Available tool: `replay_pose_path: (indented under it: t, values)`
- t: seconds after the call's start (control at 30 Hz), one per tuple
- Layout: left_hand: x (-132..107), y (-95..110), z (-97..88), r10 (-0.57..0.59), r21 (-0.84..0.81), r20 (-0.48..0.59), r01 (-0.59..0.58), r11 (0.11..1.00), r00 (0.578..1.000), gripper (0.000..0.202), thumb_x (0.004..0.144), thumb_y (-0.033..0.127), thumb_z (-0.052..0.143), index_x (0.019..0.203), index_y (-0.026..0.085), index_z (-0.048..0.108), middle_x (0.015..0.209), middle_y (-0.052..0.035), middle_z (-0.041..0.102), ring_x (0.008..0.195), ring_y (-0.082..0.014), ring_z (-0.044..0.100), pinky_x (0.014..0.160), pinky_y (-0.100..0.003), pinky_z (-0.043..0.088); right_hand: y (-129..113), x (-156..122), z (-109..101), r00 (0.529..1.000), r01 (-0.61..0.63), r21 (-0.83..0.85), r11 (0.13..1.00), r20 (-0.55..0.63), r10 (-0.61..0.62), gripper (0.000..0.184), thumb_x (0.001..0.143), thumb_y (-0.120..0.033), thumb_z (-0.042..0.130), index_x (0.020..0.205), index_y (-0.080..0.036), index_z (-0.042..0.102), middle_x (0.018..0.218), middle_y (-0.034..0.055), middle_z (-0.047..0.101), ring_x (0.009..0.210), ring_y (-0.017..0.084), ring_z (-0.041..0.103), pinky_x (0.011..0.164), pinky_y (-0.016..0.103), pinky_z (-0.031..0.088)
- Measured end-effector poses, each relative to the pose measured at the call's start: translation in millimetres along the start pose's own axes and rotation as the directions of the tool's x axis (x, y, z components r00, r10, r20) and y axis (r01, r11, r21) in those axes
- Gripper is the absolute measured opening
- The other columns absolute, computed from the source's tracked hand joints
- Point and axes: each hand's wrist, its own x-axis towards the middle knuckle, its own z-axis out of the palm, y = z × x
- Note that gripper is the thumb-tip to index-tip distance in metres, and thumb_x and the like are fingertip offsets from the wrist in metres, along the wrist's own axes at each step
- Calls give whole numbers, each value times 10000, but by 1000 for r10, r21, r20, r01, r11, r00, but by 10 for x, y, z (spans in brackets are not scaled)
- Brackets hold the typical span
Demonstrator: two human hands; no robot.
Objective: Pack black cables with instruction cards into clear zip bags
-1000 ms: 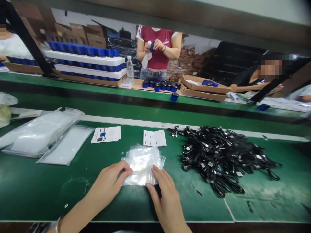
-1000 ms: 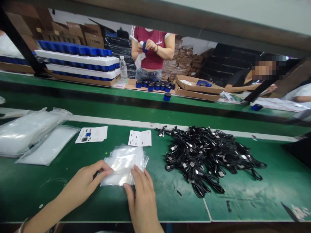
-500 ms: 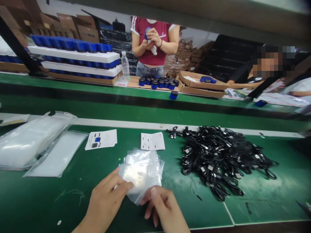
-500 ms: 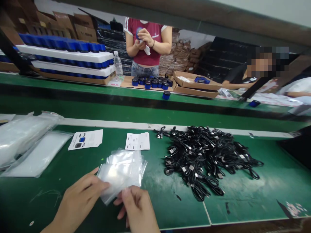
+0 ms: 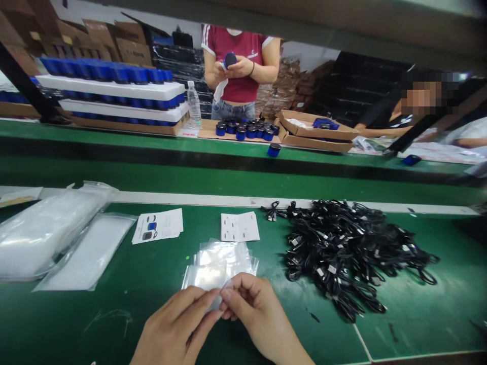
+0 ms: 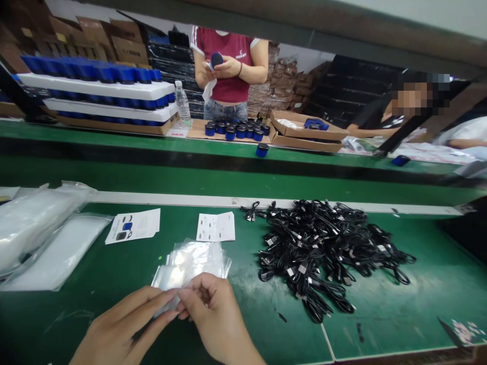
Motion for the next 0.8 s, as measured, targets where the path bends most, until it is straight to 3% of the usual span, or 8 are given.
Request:
replay_pose_path:
  t: [0.1,0.23,0.43,0.8]
  values:
    - [22,-9,28,-26,-40,-44,25,999,999,234,916,276,450,1068,208,615,930,-20,706,817,-116,689,728,-161,564,-80,11,44,998,53,9,999,29,-53,355,753,-480,647,704,-131,603,606,-8,594,577,85,558,601,201,476]
    - [46,-9,5,-84,-93,-15,83,992,996,220,891,261,492,1048,206,637,946,-23,725,828,-133,697,744,-168,566,-101,15,58,997,57,64,996,39,-60,316,769,-451,642,715,-141,611,621,-9,597,590,94,568,625,219,497]
    - [105,45,-25,-123,-176,-16,119,977,992,199,873,255,506,970,202,671,877,-19,738,727,-126,704,666,-147,571,-85,25,46,998,56,44,997,12,-57,251,734,-372,698,713,-143,599,596,-18,596,568,94,568,605,218,485]
    - [223,126,-87,-216,-270,106,237,933,971,250,888,229,448,987,218,677,790,-6,711,673,-113,676,614,-148,549,-76,18,17,995,98,-54,994,40,-96,176,809,-307,610,777,-136,636,691,32,661,667,150,628,672,285,518]
